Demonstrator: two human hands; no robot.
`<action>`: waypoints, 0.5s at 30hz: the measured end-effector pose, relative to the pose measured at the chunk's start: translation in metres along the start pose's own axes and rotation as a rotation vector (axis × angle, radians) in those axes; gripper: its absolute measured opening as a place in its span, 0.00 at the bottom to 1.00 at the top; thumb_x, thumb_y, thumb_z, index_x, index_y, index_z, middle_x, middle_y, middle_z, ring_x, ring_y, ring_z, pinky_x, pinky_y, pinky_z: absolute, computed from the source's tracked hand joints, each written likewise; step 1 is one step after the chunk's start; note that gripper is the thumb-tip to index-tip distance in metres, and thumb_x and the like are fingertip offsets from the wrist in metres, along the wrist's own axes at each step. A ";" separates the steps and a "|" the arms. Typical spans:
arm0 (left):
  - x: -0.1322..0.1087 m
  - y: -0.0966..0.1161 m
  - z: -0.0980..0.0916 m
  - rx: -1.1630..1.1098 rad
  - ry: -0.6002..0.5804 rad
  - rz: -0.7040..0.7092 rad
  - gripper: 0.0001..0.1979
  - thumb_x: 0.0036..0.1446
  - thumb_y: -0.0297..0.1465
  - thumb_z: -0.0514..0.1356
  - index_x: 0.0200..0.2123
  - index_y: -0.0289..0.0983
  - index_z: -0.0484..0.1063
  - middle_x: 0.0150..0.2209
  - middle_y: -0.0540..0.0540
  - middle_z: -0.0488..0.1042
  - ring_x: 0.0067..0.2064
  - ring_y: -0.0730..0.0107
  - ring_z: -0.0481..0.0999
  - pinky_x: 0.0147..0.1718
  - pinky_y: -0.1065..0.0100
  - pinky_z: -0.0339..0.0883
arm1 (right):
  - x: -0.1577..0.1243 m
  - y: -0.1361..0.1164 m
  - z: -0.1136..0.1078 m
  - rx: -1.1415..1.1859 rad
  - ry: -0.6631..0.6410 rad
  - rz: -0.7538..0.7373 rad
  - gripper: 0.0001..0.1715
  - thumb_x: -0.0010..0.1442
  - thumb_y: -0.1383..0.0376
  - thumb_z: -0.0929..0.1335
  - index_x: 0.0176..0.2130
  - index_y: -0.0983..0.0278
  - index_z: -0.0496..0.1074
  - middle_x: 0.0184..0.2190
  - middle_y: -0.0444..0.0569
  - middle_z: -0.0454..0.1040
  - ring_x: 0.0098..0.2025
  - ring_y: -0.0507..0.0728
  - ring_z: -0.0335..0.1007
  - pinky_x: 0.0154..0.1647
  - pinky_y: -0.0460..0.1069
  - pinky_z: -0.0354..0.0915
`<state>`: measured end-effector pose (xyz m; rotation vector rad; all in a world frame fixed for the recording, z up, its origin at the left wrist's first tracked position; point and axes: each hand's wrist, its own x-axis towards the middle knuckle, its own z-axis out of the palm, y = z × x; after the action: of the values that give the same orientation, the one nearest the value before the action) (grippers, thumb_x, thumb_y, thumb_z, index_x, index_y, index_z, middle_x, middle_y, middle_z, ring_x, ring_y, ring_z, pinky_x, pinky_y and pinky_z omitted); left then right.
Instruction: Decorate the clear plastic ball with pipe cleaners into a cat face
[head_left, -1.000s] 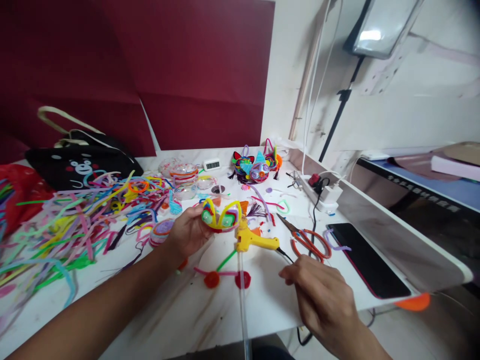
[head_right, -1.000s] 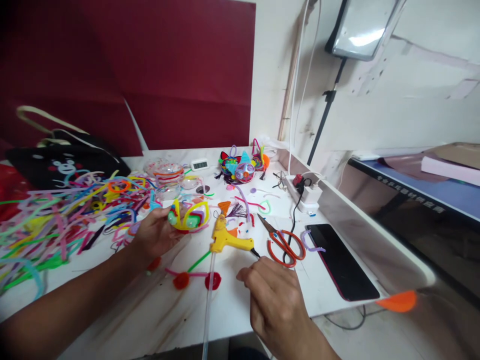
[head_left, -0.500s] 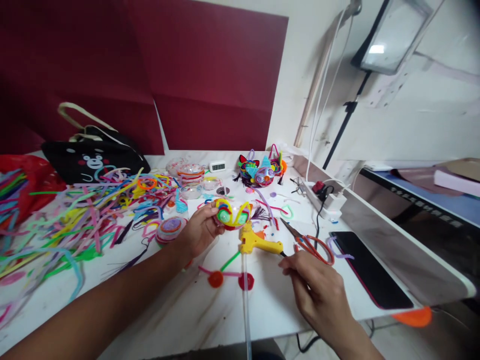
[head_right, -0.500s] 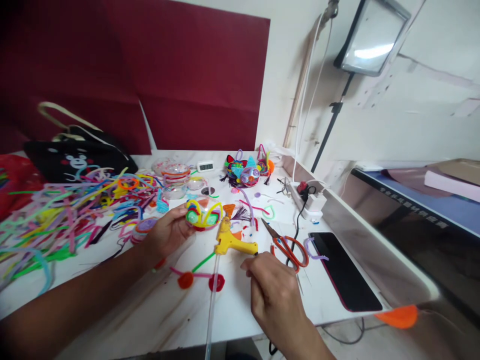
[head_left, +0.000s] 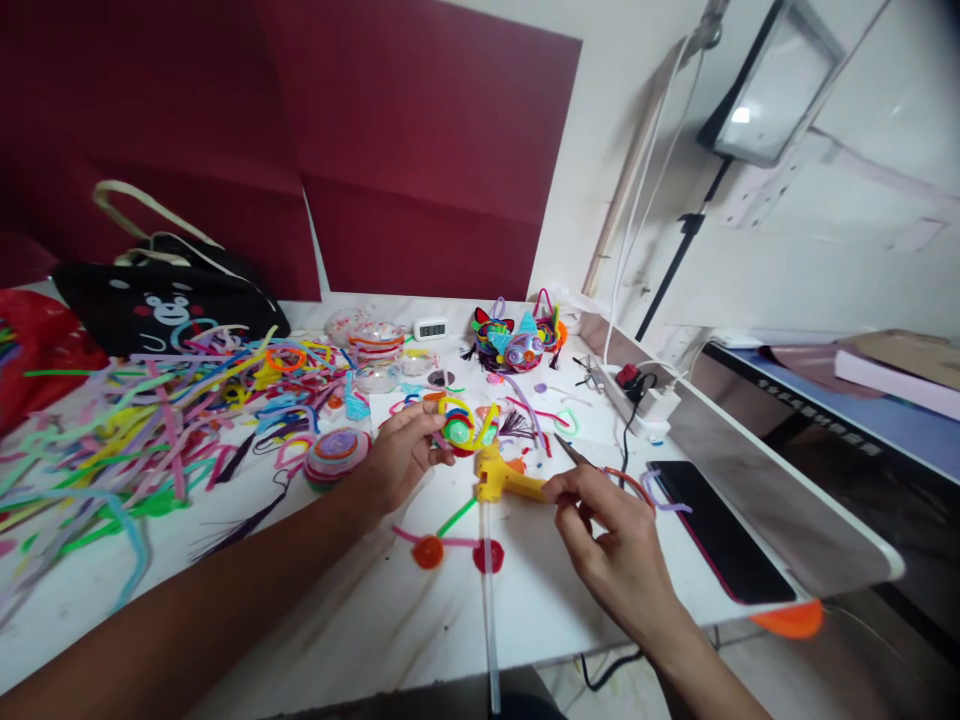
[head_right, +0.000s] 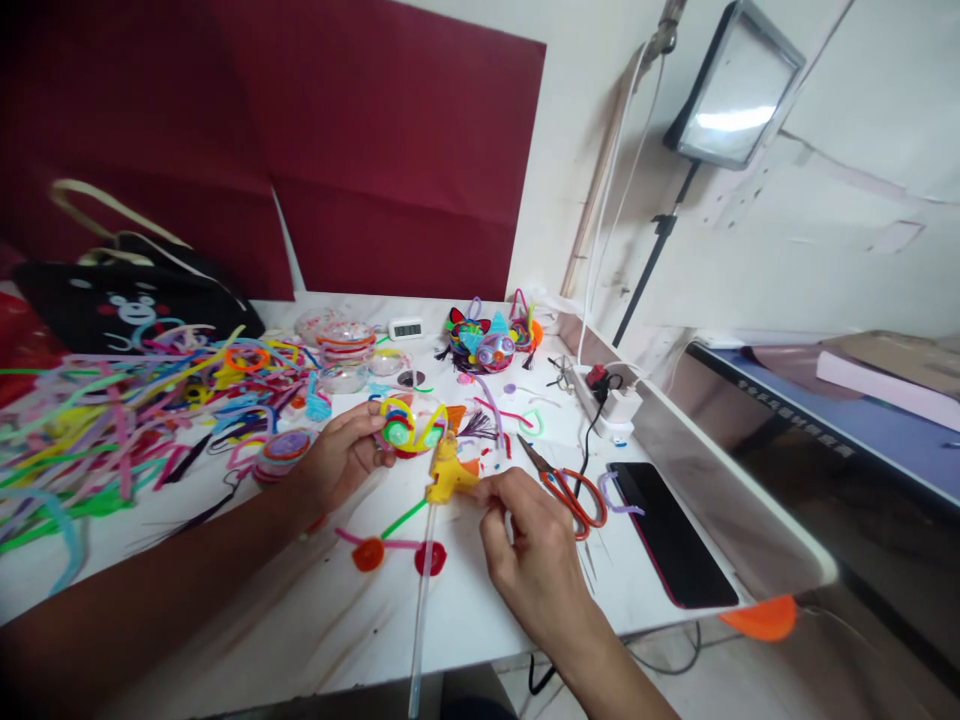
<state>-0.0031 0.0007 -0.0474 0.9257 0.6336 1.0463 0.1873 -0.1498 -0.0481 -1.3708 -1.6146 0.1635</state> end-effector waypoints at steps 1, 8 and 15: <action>0.000 0.000 0.000 0.004 -0.004 0.000 0.08 0.44 0.26 0.66 0.30 0.32 0.71 0.25 0.48 0.75 0.24 0.71 0.73 0.17 0.73 0.68 | 0.001 0.000 0.000 0.001 0.003 0.008 0.12 0.59 0.76 0.62 0.34 0.61 0.70 0.31 0.43 0.73 0.29 0.50 0.65 0.27 0.44 0.60; 0.001 0.001 0.000 -0.080 0.015 -0.045 0.06 0.45 0.24 0.64 0.30 0.33 0.71 0.25 0.50 0.74 0.24 0.73 0.73 0.16 0.74 0.67 | 0.005 -0.001 0.001 0.004 0.006 0.052 0.12 0.58 0.76 0.62 0.35 0.62 0.70 0.32 0.43 0.74 0.28 0.50 0.64 0.27 0.44 0.60; -0.001 0.002 0.004 -0.138 0.037 -0.105 0.05 0.46 0.23 0.63 0.29 0.35 0.71 0.25 0.51 0.73 0.24 0.74 0.72 0.15 0.75 0.65 | 0.013 -0.006 0.004 0.019 0.029 0.027 0.10 0.59 0.74 0.64 0.37 0.62 0.71 0.33 0.43 0.75 0.29 0.50 0.66 0.28 0.44 0.61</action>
<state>-0.0010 -0.0017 -0.0432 0.7468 0.6261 1.0019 0.1819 -0.1394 -0.0386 -1.3755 -1.5672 0.1734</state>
